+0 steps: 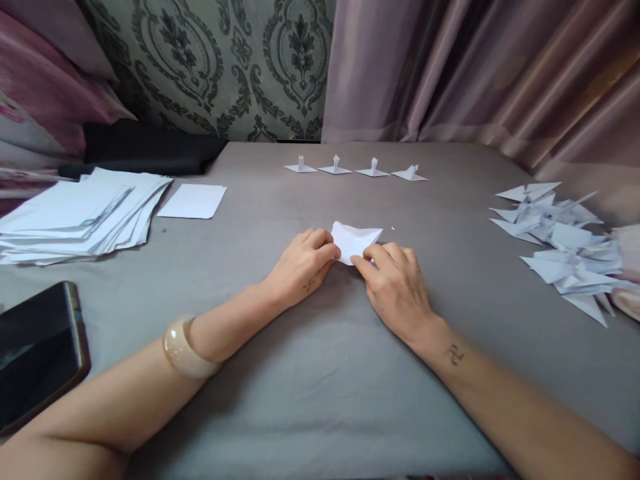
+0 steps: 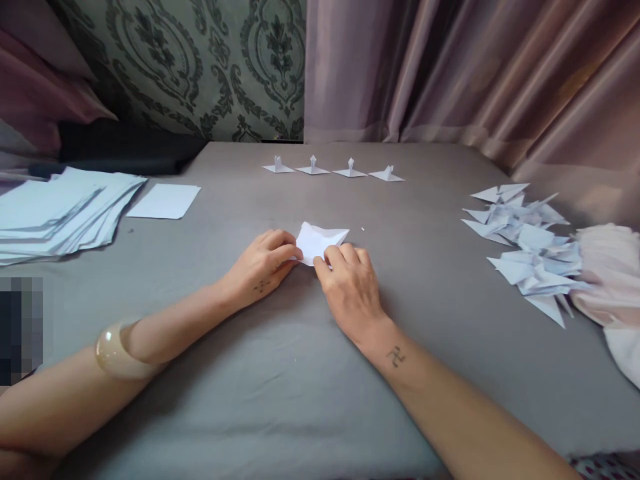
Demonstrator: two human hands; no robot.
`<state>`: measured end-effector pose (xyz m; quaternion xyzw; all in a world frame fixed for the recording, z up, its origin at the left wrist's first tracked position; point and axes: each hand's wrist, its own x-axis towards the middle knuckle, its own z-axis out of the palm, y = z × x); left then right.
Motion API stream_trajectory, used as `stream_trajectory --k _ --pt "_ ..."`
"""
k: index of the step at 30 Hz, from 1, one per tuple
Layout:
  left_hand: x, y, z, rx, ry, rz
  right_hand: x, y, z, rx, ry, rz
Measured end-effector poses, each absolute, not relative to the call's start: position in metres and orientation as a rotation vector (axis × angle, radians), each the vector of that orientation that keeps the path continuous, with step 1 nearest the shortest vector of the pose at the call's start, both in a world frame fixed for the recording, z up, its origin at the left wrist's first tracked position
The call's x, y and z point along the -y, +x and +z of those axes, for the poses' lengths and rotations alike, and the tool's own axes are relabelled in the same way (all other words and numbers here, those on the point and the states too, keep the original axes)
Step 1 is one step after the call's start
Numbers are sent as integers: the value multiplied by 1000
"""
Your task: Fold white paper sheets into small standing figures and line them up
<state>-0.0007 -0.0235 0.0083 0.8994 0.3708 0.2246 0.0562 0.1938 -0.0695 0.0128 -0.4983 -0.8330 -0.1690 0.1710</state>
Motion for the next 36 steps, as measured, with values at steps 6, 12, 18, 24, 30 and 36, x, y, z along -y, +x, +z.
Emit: stream_trajectory --k 6,12,18,24,30,36 --pt "44 7 26 -1193 2952 247 74 191 18 2424 -1478 -535" --pt "58 9 34 -1222 2863 123 71 200 23 2417 -1466 -226" --pt "50 -6 17 -1292 2536 530 66 199 24 2522 -1374 -320" --pt "55 -5 18 -1368 2457 506 57 198 30 2689 -1289 -338" --pt "49 -2 13 -1420 2376 614 43 197 40 2693 -1314 -66" --pt "48 1 11 -1475 2357 603 27 197 51 2653 -1456 320"
